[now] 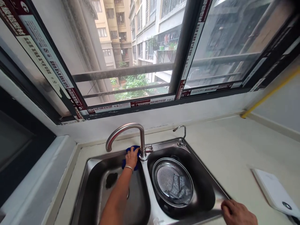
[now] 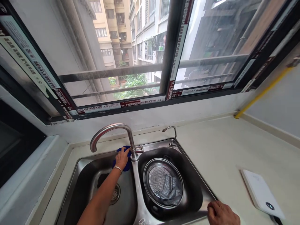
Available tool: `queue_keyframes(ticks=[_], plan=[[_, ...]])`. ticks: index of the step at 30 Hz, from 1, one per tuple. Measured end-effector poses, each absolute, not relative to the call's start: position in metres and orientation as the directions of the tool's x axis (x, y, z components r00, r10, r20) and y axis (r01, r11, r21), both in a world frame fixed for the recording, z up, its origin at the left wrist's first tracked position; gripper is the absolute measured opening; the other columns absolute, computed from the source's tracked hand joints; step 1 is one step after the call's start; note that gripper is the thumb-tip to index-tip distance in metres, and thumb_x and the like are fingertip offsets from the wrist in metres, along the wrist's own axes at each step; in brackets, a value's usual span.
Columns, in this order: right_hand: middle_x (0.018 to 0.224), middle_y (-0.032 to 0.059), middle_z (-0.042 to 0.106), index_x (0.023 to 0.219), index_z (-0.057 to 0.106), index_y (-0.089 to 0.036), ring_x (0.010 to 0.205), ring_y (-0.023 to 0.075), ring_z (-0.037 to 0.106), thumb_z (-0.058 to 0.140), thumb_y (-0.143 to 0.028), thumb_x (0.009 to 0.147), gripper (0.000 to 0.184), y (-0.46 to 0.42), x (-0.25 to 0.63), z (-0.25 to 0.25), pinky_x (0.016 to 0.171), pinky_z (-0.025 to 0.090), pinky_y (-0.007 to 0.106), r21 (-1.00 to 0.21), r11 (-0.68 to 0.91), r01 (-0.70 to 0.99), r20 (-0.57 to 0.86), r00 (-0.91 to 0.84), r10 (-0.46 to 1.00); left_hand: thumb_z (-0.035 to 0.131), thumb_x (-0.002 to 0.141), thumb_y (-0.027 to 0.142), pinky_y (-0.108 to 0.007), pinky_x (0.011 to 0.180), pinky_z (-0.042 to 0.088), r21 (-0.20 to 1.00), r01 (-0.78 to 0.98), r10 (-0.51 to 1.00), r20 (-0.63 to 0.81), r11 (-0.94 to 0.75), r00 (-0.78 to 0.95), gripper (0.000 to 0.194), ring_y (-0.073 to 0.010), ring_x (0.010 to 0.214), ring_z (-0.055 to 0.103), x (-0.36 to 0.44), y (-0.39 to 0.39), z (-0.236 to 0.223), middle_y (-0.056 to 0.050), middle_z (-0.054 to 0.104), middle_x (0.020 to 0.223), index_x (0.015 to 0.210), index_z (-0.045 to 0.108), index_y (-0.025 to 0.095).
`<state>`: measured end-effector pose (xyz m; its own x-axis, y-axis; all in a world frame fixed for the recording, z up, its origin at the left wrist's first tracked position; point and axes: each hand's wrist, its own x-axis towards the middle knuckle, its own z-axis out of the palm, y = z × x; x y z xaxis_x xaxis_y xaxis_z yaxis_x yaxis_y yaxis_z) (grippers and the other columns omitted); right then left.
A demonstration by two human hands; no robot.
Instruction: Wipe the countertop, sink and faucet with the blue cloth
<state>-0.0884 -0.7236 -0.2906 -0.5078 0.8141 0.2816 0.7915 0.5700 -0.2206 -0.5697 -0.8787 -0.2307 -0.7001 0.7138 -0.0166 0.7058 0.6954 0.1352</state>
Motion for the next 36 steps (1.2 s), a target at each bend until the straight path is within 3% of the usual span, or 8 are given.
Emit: queue_keyframes(ticks=[8, 13, 21, 31, 36], plan=[[0.074, 0.0058, 0.070, 0.070, 0.069, -0.024, 0.078, 0.0245, 0.066, 0.047, -0.024, 0.082, 0.025, -0.723, -0.087, -0.292, 0.070, 0.043, 0.035, -0.208, 0.624, 0.753, 0.364, -0.533, 0.764, 0.030, 0.094, 0.006, -0.043, 0.091, 0.056, -0.047, 0.753, 0.753, -0.021, 0.657, -0.658, 0.066, -0.0257, 0.109, 0.059, -0.606, -0.931, -0.217, -0.010, 0.050, 0.143, 0.146, 0.050, 0.040], [0.076, 0.0060, 0.069, 0.068, 0.068, -0.025, 0.080, 0.0251, 0.066, 0.044, -0.025, 0.084, 0.028, -0.725, -0.092, -0.288, 0.070, 0.042, 0.035, -0.219, 0.590, 0.777, 0.344, -0.504, 0.792, 0.033, 0.095, 0.010, -0.042, 0.084, 0.058, -0.079, 0.720, 0.720, -0.022, 0.690, -0.693, 0.061, -0.0276, 0.107, 0.061, -0.618, -0.953, -0.208, -0.010, 0.052, 0.143, 0.143, 0.054, 0.040], [0.079, 0.0079, 0.069, 0.066, 0.067, -0.025, 0.082, 0.0271, 0.064, 0.043, -0.029, 0.086, 0.031, -0.727, -0.095, -0.283, 0.069, 0.039, 0.038, -0.183, 0.551, 0.814, 0.273, -0.496, 0.824, 0.051, 0.092, 0.020, -0.038, 0.083, 0.057, -0.015, 0.645, 0.645, -0.012, 0.764, -0.764, 0.053, -0.0262, 0.107, 0.063, -0.613, -0.940, -0.221, -0.012, 0.049, 0.143, 0.142, 0.055, 0.037], [0.080, 0.0075, 0.067, 0.067, 0.066, -0.025, 0.083, 0.0262, 0.062, 0.046, -0.029, 0.084, 0.026, -0.731, -0.094, -0.281, 0.068, 0.035, 0.036, -0.208, 0.524, 0.826, 0.234, -0.478, 0.847, 0.044, 0.097, 0.028, -0.039, 0.085, 0.057, 0.106, 0.438, 0.441, -0.008, 0.893, -0.897, 0.049, -0.0256, 0.107, 0.066, -0.577, -0.904, -0.234, -0.014, 0.047, 0.148, 0.145, 0.052, 0.031], [0.078, 0.0074, 0.067, 0.066, 0.066, -0.026, 0.082, 0.0260, 0.062, 0.043, -0.029, 0.086, 0.031, -0.731, -0.097, -0.277, 0.068, 0.035, 0.036, -0.192, 0.532, 0.824, 0.233, -0.489, 0.841, 0.050, 0.096, 0.030, -0.033, 0.086, 0.055, 0.175, 0.492, 0.504, -0.029, 0.853, -0.863, 0.047, -0.0224, 0.107, 0.066, -0.556, -0.862, -0.236, -0.010, 0.051, 0.142, 0.142, 0.054, 0.037]])
